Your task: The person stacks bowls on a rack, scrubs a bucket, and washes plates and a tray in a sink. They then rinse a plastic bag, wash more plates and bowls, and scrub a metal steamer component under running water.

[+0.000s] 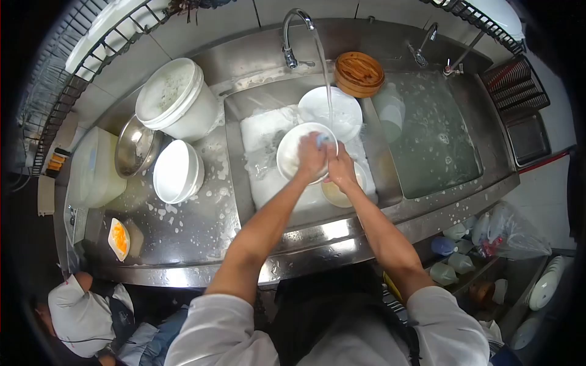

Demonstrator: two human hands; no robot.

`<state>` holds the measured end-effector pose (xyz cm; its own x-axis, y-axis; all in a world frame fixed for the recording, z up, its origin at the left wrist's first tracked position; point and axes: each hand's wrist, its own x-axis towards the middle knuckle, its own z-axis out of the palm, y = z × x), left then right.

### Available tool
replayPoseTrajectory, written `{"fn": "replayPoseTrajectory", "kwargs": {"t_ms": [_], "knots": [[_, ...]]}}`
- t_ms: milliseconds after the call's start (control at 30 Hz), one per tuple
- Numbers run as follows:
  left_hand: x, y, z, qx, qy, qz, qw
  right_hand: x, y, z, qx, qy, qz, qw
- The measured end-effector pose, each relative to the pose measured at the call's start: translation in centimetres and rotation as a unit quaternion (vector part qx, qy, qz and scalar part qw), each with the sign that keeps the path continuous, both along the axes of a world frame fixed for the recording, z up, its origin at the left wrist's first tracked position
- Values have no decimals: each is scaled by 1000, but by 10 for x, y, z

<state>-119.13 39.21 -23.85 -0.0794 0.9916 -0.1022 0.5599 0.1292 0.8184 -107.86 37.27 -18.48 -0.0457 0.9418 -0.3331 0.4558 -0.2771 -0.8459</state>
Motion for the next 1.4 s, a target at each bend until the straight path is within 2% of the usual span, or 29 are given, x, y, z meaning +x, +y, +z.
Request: {"fn": "replayPoseTrajectory", "kwargs": {"t_ms": [67, 100, 133, 200, 233, 300, 333, 367, 400, 433, 467, 500, 533, 600, 667, 733, 800, 867, 933, 967, 1033, 1067, 1133, 1167, 1200, 1233, 1267, 1333, 1400], "knots": [[19, -16, 0, -15, -314, -32, 949, 1, 17, -25, 79, -90, -35, 992], [4, -7, -17, -28, -247, -222, 943, 10, 25, -30, 91, -41, -66, 993], [-8, -15, -12, 4, -34, -238, 971, 18, 26, -30, 121, -47, -60, 990], [-35, -30, 12, 98, 307, -240, 916, 28, 26, -27, 181, -58, -49, 981], [-49, -33, 21, 157, 428, -220, 862, 27, 20, -12, 136, -42, -35, 989], [-73, -7, 35, 344, 491, -169, 782, 23, 9, 15, 65, 8, -18, 998], [-73, -1, 30, 305, 396, -100, 860, 21, 8, 21, 29, 33, -10, 999], [-70, 3, 19, 259, 291, -30, 921, 21, 8, 15, 139, -46, 29, 989], [-66, 6, 9, 207, 181, 41, 961, 18, 8, 12, 148, -42, 5, 988], [-49, 0, 6, 202, 105, 175, 958, 10, 3, 16, 156, -38, -19, 987], [-38, 3, -18, 43, -65, 330, 941, 4, 0, 20, 165, -33, -42, 985], [-27, 1, -62, -4, -415, 350, 840, 0, 0, 13, 188, -17, -74, 979], [-9, -11, -94, -67, -565, 308, 762, -4, -1, -2, 208, -2, -105, 972], [-5, -17, -94, -138, -614, 285, 722, -9, 3, -30, 222, 72, -118, 965], [-17, -27, -48, -168, -432, 335, 820, 10, 6, -55, 201, 181, -89, 959], [-54, -24, -10, -22, -350, 139, 926, 23, 19, -35, 171, 222, -46, 959], [-20, -19, 11, -2, -437, 338, 834, 29, 38, -31, 158, 266, -23, 951], [21, -34, 8, -79, -680, 315, 657, 6, 36, -41, 200, 289, -126, 928], [-3, -32, -9, -114, -531, 219, 810, 2, 30, -64, 191, 285, -199, 918], [-24, -31, -20, -128, -447, 168, 870, 17, 19, -34, 155, 283, -159, 933], [-45, -22, -1, -141, -303, 120, 935, 28, 36, -28, 192, 192, -105, 957], [-31, -23, -26, -120, -424, 168, 882, 31, 39, -26, 204, 145, -76, 965], [16, -14, -93, -62, -638, 252, 725, 13, 39, -20, 280, 97, -170, 940], [31, -11, -80, -150, -754, 142, 623, 7, 34, -28, 297, 98, -194, 930], [22, -9, -77, -120, -638, 209, 731, 2, 28, -35, 313, 100, -219, 919], [8, -10, -94, -88, -505, 273, 814, 13, 23, -34, 237, 135, -200, 941], [-6, -19, -49, -31, -454, 252, 854, 25, 17, -35, 158, 163, -181, 957], [-39, -27, 42, 6, -430, 187, 883, 39, 12, -49, -7, 306, -144, 941], [-66, -21, 63, -65, -466, 99, 877, 39, -3, -53, -167, 357, -69, 917]]}}
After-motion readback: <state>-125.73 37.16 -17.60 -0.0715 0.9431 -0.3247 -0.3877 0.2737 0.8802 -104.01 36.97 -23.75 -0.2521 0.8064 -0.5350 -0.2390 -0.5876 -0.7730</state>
